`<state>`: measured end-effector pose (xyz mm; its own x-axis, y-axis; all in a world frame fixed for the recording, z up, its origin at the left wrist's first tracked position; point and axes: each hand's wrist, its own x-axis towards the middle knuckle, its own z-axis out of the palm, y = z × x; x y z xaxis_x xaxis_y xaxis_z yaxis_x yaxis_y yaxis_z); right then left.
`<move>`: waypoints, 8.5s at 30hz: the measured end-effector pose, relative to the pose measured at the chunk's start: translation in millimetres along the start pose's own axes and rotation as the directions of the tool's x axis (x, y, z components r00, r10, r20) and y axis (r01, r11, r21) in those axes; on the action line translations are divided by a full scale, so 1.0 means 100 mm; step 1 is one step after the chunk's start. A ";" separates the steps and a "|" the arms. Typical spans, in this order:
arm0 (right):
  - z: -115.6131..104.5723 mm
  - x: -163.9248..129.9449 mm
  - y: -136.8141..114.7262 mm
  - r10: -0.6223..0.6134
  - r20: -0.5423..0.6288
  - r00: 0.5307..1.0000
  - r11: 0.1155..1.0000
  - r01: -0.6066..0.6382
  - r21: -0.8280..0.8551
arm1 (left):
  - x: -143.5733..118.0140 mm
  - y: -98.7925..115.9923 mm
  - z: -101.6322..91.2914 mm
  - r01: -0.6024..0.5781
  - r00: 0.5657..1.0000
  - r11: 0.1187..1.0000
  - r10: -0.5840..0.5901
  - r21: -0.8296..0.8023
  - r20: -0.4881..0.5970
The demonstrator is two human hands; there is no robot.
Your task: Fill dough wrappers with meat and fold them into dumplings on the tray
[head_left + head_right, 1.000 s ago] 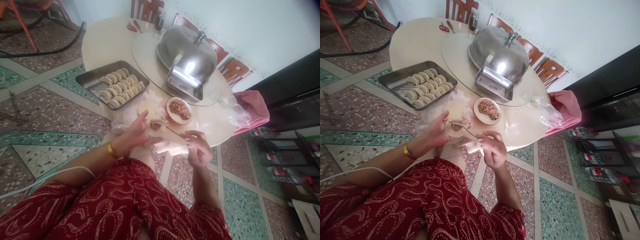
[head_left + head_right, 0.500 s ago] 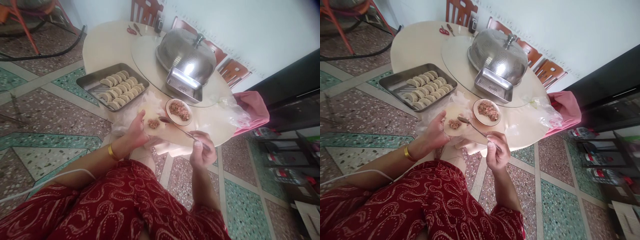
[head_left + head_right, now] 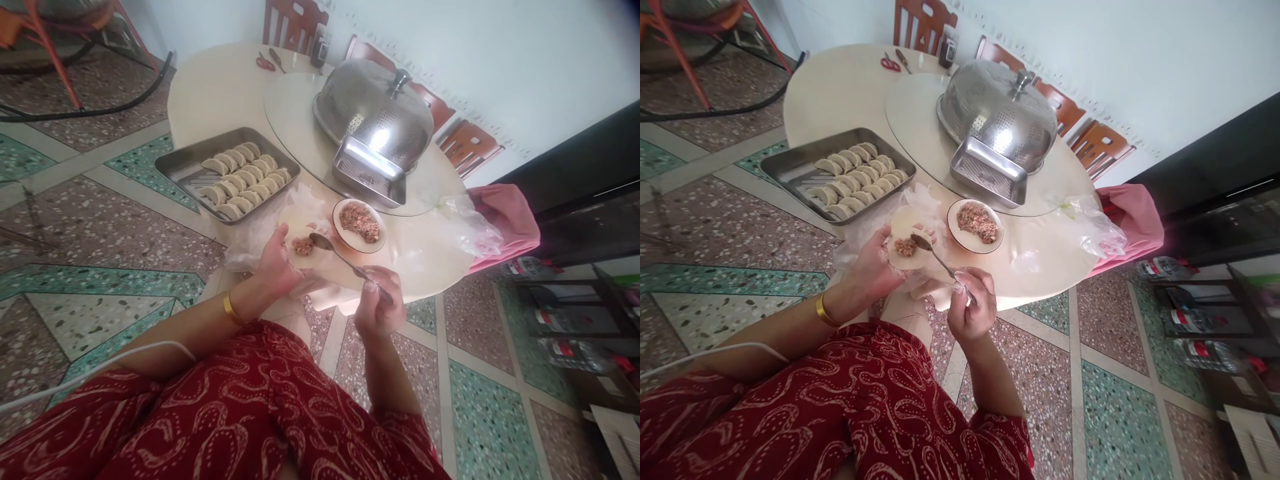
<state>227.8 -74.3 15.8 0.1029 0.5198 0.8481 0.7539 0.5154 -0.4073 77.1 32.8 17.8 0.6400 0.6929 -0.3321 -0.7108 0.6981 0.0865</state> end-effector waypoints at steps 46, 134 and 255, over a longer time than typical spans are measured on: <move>-0.39 0.37 0.09 -0.400 0.431 0.809 0.907 0.415 0.064 | -0.08 0.09 0.07 0.182 0.982 0.956 -0.165 0.230 -0.090; -0.24 0.60 0.07 -0.043 0.194 0.980 0.989 0.014 0.147 | -0.03 -0.03 0.10 0.026 0.998 0.991 -0.019 0.128 -0.058; -1.13 0.03 1.70 0.488 0.023 0.872 0.699 -0.375 -0.609 | -0.28 -0.13 -0.17 0.300 0.905 0.892 -0.379 0.339 0.195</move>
<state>429.2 -61.9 -12.3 0.4426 0.7210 0.5332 0.8836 -0.2493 -0.3965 63.7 1.4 9.5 0.9051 0.3979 -0.1502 -0.3428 0.8916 0.2959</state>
